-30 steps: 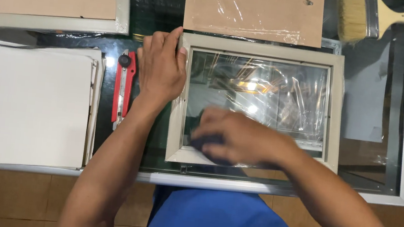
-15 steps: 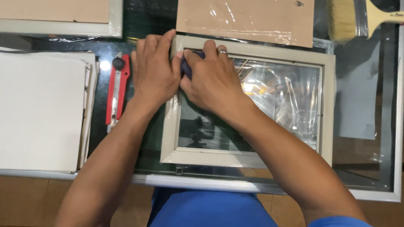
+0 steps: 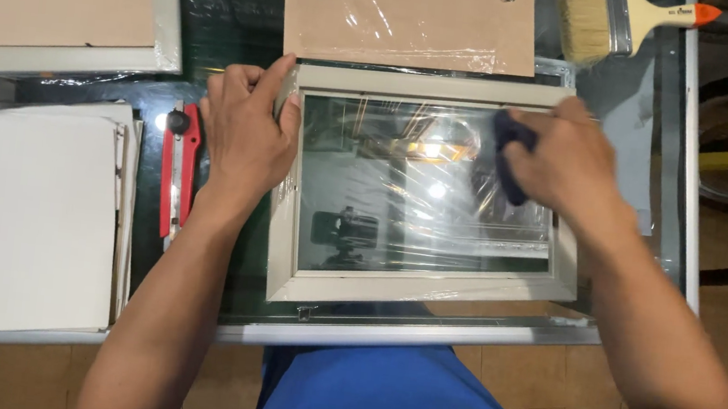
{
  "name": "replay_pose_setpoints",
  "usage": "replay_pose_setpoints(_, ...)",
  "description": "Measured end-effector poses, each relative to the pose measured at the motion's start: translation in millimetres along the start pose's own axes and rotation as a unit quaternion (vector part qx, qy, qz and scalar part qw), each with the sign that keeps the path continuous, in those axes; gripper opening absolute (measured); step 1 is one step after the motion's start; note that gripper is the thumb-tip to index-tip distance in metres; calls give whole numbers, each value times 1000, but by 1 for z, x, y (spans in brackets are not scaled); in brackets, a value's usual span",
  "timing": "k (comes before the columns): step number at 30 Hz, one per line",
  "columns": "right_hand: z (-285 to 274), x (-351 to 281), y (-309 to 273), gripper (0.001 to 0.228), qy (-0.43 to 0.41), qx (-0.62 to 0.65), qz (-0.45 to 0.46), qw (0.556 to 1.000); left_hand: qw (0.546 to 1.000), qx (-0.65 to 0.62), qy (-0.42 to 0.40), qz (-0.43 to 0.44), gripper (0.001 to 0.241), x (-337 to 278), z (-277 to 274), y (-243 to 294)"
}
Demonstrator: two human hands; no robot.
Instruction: Clean a picture frame and its glass component using a brush and cloth to prepare for assembly.
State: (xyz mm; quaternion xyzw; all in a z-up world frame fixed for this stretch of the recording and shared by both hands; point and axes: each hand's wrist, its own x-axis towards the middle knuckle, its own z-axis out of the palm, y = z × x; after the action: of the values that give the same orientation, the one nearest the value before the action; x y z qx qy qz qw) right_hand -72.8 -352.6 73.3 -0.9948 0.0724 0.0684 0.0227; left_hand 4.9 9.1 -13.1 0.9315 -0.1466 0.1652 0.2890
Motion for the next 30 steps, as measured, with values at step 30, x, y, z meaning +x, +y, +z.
replay_pose_setpoints(30,3,-6,-179,41,-16,127,-388,912,1000,9,-3,-13,44,1,-14,10)
